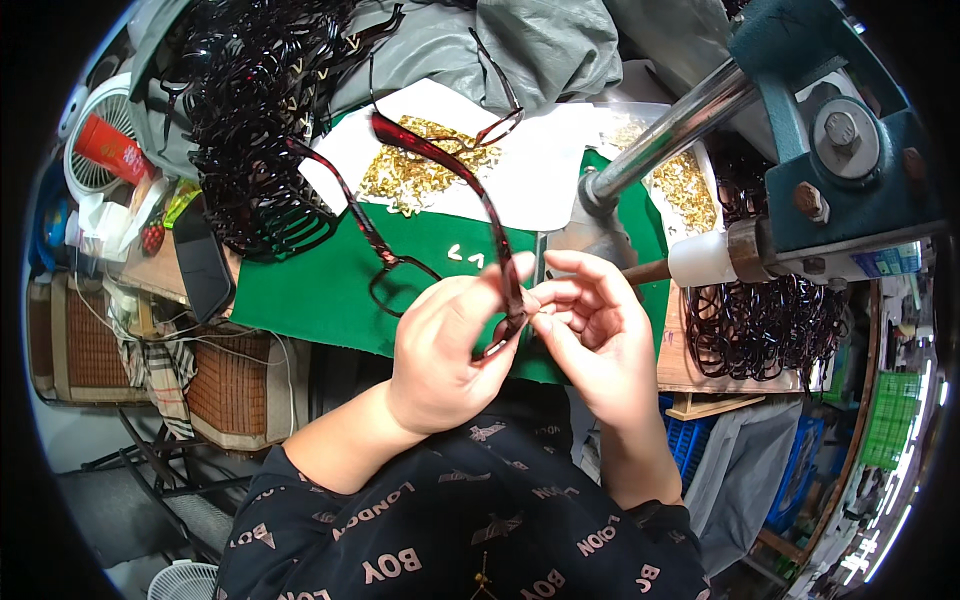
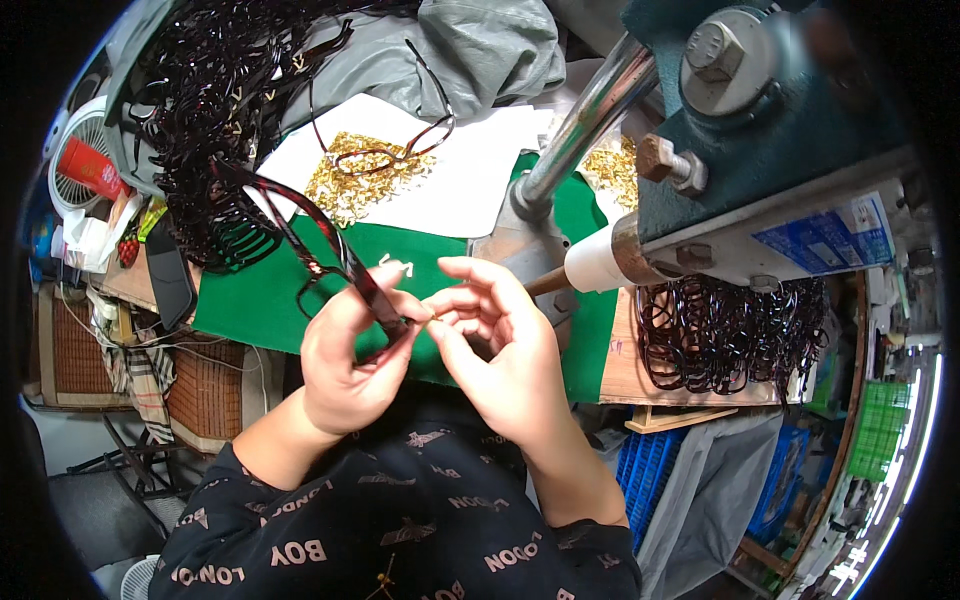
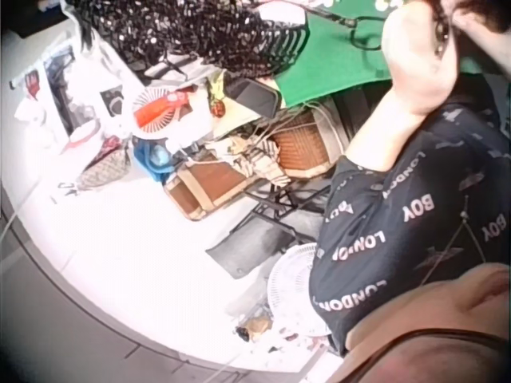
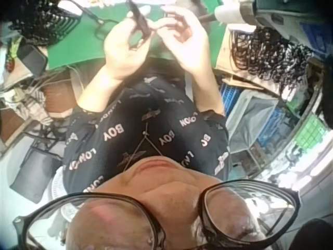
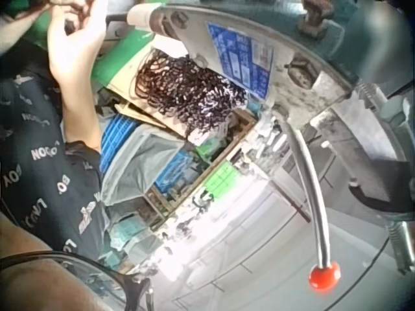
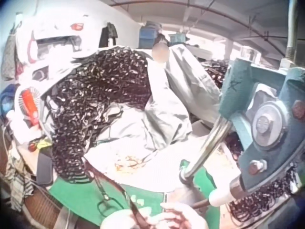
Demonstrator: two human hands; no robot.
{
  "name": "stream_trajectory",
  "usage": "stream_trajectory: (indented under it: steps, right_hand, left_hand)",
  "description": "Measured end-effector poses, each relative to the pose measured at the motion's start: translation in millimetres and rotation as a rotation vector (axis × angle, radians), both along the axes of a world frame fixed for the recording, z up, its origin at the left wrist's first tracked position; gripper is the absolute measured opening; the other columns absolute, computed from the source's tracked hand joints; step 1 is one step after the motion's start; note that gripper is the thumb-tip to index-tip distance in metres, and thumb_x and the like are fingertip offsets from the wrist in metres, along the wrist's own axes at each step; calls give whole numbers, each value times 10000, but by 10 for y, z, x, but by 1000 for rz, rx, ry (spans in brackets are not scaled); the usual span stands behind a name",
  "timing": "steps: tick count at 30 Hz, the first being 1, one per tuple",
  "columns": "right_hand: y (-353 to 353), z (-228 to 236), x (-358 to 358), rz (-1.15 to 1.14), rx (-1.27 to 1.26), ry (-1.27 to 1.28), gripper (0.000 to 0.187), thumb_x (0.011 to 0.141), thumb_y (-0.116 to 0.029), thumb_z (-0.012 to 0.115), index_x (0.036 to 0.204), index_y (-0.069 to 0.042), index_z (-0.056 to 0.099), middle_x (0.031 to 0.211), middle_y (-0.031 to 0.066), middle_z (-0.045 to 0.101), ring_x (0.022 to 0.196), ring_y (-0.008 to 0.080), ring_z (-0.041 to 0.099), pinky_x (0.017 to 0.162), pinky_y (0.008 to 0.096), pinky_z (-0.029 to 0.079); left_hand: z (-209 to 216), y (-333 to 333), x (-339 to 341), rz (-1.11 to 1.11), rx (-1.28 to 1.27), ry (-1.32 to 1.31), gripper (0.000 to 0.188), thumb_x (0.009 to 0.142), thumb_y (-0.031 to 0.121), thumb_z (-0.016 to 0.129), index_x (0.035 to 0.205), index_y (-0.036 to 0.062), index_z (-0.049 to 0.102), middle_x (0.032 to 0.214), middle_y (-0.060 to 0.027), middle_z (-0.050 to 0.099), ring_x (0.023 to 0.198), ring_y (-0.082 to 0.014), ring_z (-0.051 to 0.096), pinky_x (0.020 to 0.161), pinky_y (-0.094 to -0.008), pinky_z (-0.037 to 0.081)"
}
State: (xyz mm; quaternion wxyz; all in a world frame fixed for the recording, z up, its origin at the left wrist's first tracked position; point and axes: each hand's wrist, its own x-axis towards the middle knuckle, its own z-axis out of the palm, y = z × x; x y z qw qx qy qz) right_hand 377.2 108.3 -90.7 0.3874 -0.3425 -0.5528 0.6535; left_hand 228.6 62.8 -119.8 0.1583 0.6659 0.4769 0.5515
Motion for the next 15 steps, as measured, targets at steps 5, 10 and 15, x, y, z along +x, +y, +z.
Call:
stream_trajectory:
  steps: [5,10,15]
  right_hand:
    - [-60,-127,-29,-80,-12,302,149,780,88,631,889,11,568,917,65,554,844,104,534,756,219,437]
    - [16,51,73,-11,223,166,160,761,108,627,877,20,562,897,83,543,833,139,534,750,242,439]
    - [34,197,45,113,93,193,178,774,100,623,895,1,537,874,57,544,787,95,535,714,220,442]
  left_hand:
    - [176,-42,56,-168,-191,-501,633,782,-131,576,1334,-25,284,935,-105,596,883,-131,586,811,-241,460]
    - [264,-43,-55,-281,-196,-353,696,773,-90,608,1364,-54,242,972,-108,594,873,-137,590,822,-254,452]
    - [261,20,-103,-317,-134,-117,754,741,31,684,1383,12,290,833,-124,635,704,-241,645,647,-299,503]
